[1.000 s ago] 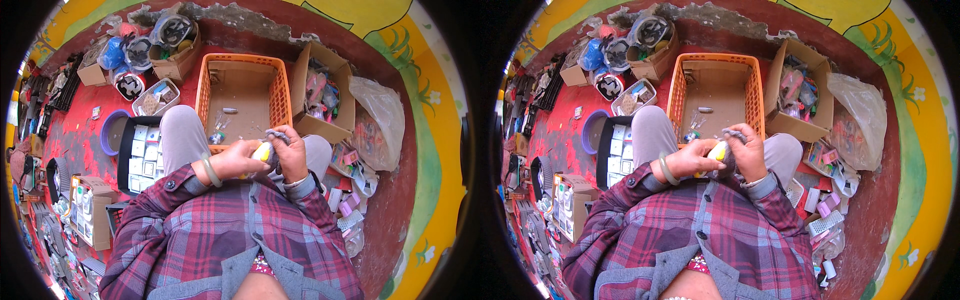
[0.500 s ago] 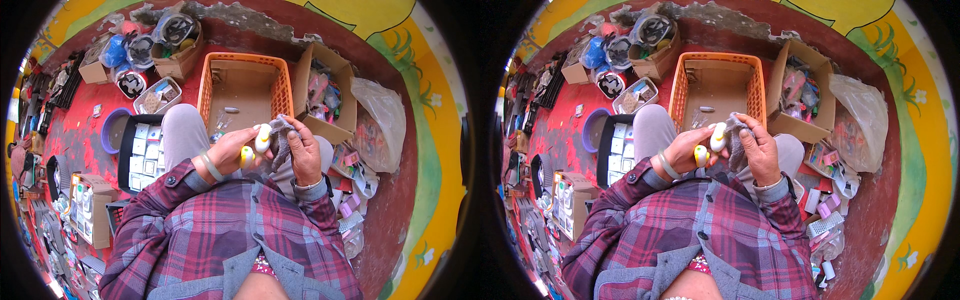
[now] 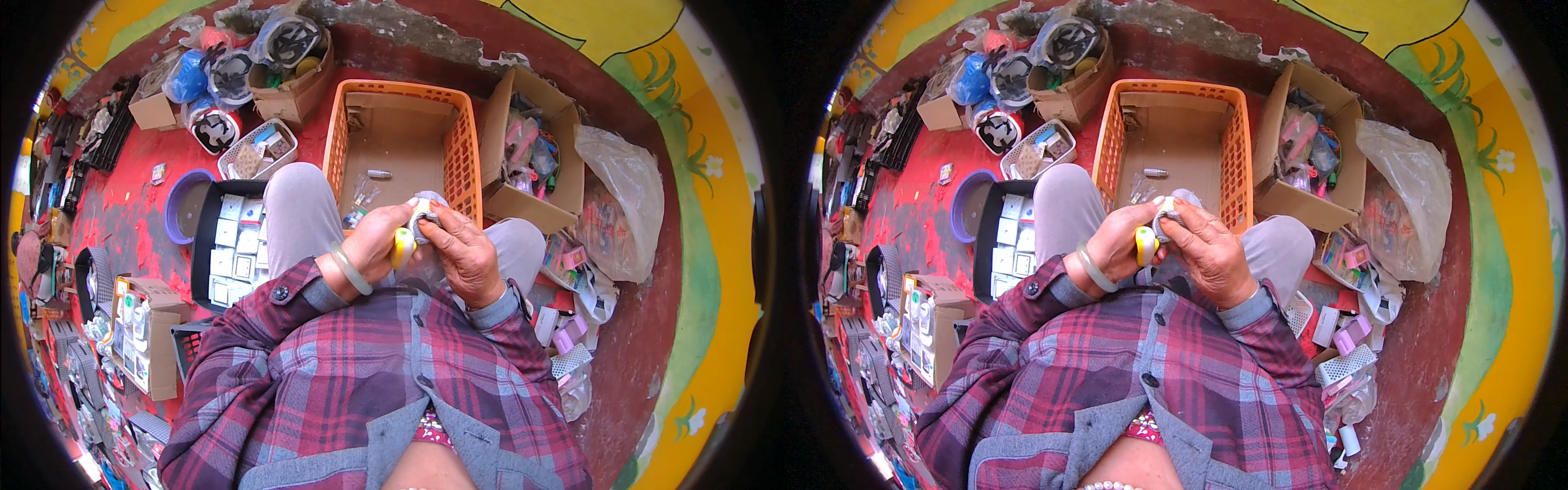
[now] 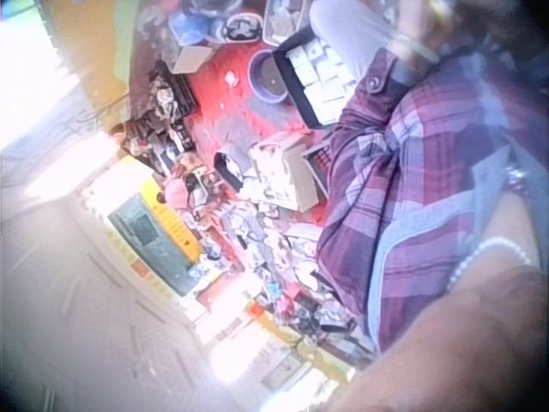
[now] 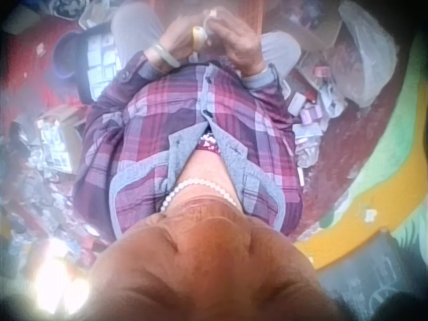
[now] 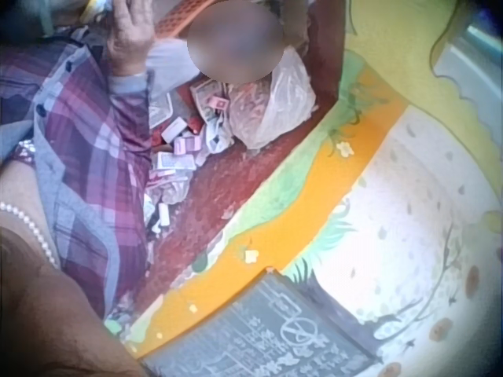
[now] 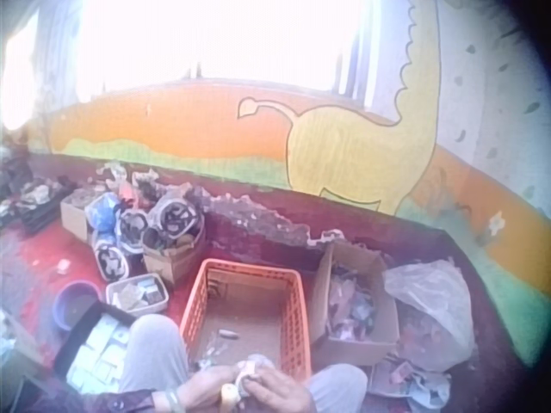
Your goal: The person wipes plastic doll accessories with a cloth by hand, dipping the cloth into a bowl of water and then rubbing the surfaces of the items one at a time.
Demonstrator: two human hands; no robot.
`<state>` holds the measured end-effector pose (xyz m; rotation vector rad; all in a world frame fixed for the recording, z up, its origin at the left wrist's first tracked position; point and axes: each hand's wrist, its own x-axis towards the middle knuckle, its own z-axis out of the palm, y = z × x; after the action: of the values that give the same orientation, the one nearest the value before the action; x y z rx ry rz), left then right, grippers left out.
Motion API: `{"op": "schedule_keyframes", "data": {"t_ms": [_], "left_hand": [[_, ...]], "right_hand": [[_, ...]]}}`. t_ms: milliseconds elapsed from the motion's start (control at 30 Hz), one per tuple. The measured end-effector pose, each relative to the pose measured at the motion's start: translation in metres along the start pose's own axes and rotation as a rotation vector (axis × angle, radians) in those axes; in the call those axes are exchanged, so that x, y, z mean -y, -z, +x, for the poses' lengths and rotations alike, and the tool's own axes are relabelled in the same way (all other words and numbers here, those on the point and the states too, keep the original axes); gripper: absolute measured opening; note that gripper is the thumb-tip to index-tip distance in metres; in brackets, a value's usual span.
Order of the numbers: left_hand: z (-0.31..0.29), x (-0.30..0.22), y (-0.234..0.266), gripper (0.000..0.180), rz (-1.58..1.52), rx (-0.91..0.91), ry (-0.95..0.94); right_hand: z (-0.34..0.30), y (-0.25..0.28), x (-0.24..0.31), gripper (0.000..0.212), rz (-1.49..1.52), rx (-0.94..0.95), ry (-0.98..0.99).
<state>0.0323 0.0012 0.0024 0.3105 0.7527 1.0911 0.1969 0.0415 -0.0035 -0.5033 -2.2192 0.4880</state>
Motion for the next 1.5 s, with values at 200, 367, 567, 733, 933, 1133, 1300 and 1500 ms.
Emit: {"op": "schedule_keyframes", "data": {"t_ms": [200, 367, 567, 733, 933, 1133, 1300, 1500], "left_hand": [[-0.005, -0.017, 0.007, 0.04, 0.144, 0.122, -0.173], [-0.005, -0.01, 0.002, 0.039, 0.317, 0.126, -0.242], [0.0, 0.001, -0.008, 0.033, 0.371, 0.071, -0.334], [0.0, 0.006, -0.005, 0.032, 0.353, 0.017, -0.337], [0.002, 0.006, 0.003, 0.036, 0.077, -0.018, -0.089], [-0.001, -0.003, 0.008, 0.042, -0.125, 0.067, 0.024], [-0.001, 0.001, 0.006, 0.032, -0.093, 0.302, -0.039], [-0.004, 0.012, 0.001, 0.034, 0.096, 0.203, -0.195]], "right_hand": [[-0.018, 0.007, -0.01, 0.027, 0.225, 0.002, -0.354], [0.004, 0.025, 0.001, 0.012, 0.705, -0.356, -0.659], [0.026, 0.012, 0.016, 0.015, 0.205, -0.268, -0.324], [0.022, -0.002, 0.017, 0.016, 0.166, -0.157, -0.244], [0.012, 0.005, 0.01, 0.013, 0.336, 0.071, -0.298], [-0.003, 0.023, -0.016, 0.009, 0.729, -0.081, -0.848], [0.008, 0.016, -0.001, 0.015, 0.918, -0.226, -0.789], [0.004, -0.001, -0.007, 0.011, 0.518, -0.225, -0.558]]}}
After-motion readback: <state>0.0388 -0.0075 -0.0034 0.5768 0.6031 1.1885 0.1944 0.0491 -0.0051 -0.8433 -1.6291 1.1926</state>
